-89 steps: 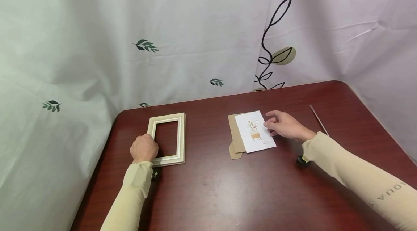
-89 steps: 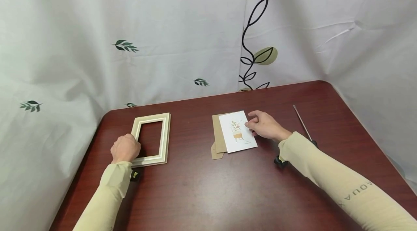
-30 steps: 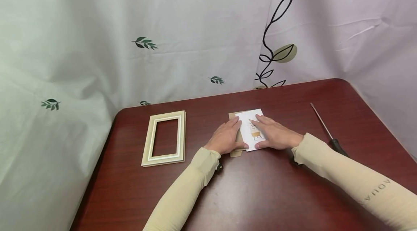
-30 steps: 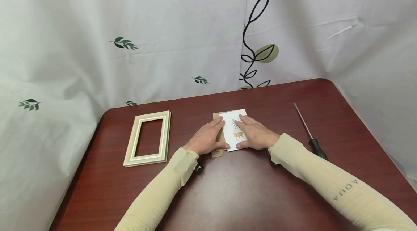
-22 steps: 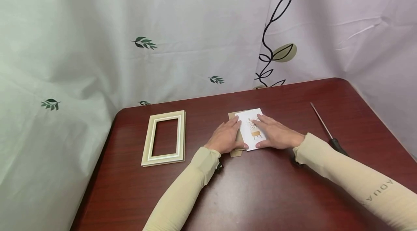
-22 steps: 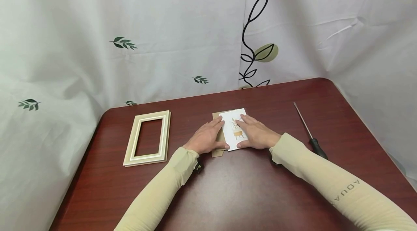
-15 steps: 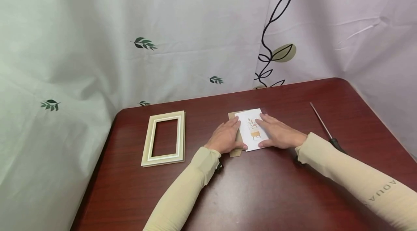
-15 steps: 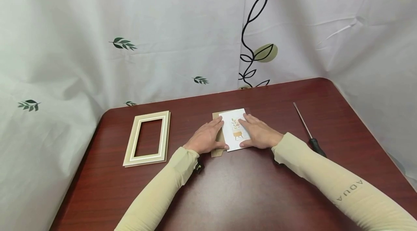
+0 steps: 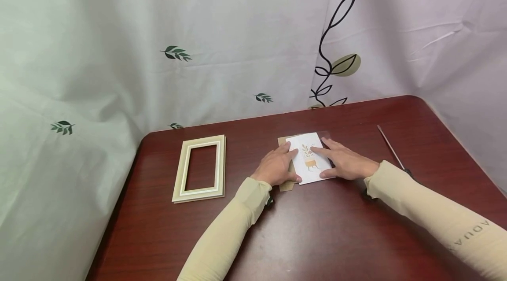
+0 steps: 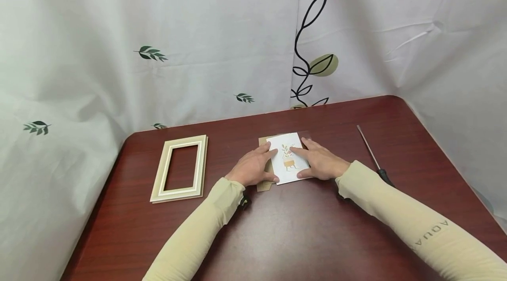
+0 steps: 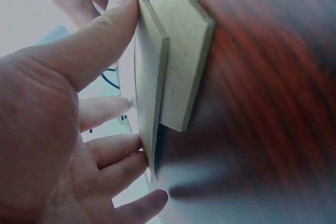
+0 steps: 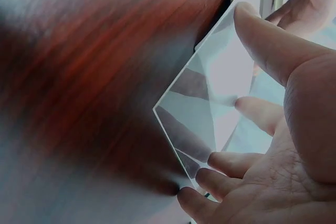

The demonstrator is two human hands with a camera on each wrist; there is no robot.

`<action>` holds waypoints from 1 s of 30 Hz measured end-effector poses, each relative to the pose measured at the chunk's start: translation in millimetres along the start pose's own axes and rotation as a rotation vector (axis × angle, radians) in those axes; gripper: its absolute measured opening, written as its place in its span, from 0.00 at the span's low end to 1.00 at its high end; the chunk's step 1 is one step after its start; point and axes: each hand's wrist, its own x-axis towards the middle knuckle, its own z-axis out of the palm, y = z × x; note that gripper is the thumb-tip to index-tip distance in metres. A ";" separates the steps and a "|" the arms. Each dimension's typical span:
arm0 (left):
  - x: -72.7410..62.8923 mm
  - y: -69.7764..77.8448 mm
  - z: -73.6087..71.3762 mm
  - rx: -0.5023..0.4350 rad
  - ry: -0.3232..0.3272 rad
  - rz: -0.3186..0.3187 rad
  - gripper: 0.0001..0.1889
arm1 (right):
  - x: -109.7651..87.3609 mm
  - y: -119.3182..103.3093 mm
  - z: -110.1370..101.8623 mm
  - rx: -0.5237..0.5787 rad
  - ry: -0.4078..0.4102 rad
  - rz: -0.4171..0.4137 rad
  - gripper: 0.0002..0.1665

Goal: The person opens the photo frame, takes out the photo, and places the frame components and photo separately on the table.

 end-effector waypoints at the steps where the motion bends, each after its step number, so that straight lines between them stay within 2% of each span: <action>1: 0.4 0.1 0.1 0.000 -0.001 0.001 0.47 | -0.5 1.0 -0.5 -0.002 -0.004 0.002 0.46; 7: 1.8 1.9 -0.2 0.008 -0.013 0.005 0.46 | -4.1 6.5 -4.1 -0.003 -0.037 0.025 0.47; 18: 2.7 3.9 -1.9 0.034 -0.030 -0.013 0.46 | -12.3 15.9 -9.8 -0.010 -0.036 0.021 0.47; 30: 0.5 5.5 -3.3 0.022 -0.037 -0.033 0.46 | -15.7 21.1 -13.0 -0.019 -0.042 0.018 0.47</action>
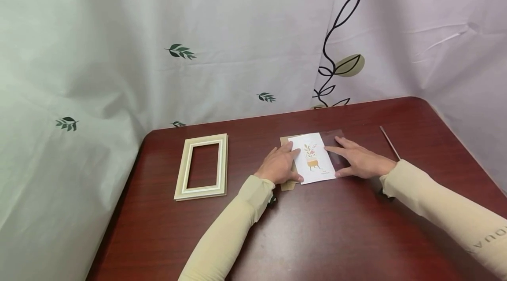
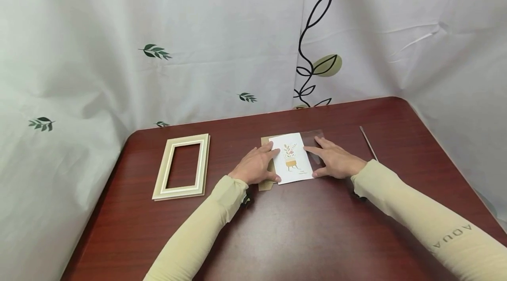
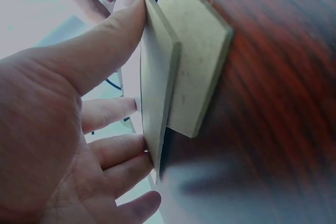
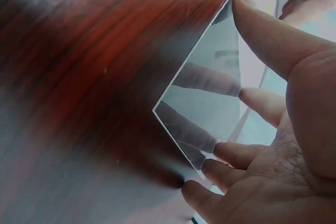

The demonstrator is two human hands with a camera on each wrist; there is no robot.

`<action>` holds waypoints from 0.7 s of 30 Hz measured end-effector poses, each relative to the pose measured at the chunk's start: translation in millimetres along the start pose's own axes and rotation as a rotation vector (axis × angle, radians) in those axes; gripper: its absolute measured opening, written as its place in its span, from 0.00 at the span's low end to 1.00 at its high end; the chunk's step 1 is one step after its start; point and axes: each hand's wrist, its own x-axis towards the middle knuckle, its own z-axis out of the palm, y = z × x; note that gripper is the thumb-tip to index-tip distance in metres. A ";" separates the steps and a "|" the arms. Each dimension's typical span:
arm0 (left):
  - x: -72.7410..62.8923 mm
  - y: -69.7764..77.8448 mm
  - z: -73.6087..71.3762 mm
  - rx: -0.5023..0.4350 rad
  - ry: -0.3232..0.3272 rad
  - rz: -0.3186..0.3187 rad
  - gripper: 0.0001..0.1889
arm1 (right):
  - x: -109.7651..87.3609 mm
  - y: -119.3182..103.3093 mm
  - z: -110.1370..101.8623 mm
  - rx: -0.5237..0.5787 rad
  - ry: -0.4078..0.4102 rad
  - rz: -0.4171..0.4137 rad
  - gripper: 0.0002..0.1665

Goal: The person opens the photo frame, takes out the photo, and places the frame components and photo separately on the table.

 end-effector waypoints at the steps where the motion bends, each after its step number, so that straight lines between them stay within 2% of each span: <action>1: 0.0 0.2 -0.1 0.000 -0.003 -0.001 0.46 | -0.8 0.7 -0.1 -0.003 0.002 -0.002 0.48; 10: 0.0 -0.1 -0.1 0.002 -0.002 0.000 0.46 | -7.6 6.7 -3.7 -0.018 0.012 -0.016 0.48; 21: 0.5 0.7 0.7 0.011 -0.014 0.002 0.46 | -14.2 14.6 -6.9 -0.037 0.005 0.010 0.49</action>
